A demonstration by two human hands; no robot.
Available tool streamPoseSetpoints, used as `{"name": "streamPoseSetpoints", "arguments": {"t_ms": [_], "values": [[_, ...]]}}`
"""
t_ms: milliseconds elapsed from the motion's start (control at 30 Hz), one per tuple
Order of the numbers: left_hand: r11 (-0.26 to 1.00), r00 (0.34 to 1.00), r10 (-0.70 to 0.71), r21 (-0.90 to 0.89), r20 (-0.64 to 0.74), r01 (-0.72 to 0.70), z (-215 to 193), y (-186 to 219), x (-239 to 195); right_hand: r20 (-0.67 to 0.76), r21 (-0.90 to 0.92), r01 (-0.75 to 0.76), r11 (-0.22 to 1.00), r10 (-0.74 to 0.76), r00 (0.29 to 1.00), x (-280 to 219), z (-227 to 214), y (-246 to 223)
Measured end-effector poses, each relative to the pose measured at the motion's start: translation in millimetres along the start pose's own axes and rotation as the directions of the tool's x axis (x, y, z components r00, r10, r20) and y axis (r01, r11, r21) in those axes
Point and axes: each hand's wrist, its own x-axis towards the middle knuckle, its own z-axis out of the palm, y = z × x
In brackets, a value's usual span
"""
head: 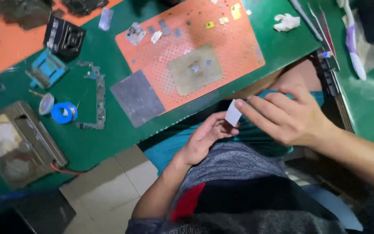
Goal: The person retrieves a stencil from a drawer, aligns it over a small circuit board on a work mat, and uses a small brush to apply solder paste through the stencil openings. The person then removes the stencil and sets the brush aside.
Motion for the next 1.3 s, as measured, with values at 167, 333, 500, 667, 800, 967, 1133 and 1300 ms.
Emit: {"name": "streamPoseSetpoints", "arguments": {"t_ms": [167,333,500,667,800,967,1133,1300], "values": [[0.951,0.845,0.200,-0.110,-0.496,-0.289,33.5,36.3,2.1,-0.032,-0.088,0.009,0.996,-0.012,0.999,6.1,17.3,-1.6],[0.975,0.751,0.221,0.126,-0.622,-0.182,45.1,48.7,5.3,-0.015,0.274,-0.082,0.958,0.090,0.996,-17.3,29.5,6.6],[0.883,0.819,0.345,0.454,-0.458,-0.118,47.3,59.6,10.4,0.207,0.929,-0.317,0.191,0.443,0.872,-26.8,39.2,0.7],[0.784,0.912,0.232,0.620,-0.337,0.031,58.3,76.4,19.3,0.513,0.858,-0.398,-0.325,0.529,0.676,-50.3,50.7,-3.9],[0.780,0.915,0.217,0.624,-0.340,0.046,55.3,76.0,23.5,0.545,0.838,-0.394,-0.378,0.535,0.646,-46.1,46.2,-0.7],[0.728,0.907,0.241,0.682,-0.346,0.067,55.8,79.3,27.8,0.595,0.798,-0.362,-0.481,0.538,0.597,-51.0,53.4,-3.8],[0.711,0.887,0.268,0.698,-0.376,0.082,42.6,97.2,30.4,0.619,0.782,-0.368,-0.502,0.559,0.552,-54.8,57.2,-1.0],[0.168,0.763,0.589,0.964,-0.266,0.207,6.7,109.1,46.3,0.639,0.769,-0.387,-0.509,0.582,0.504,-53.7,63.3,4.0]]}}
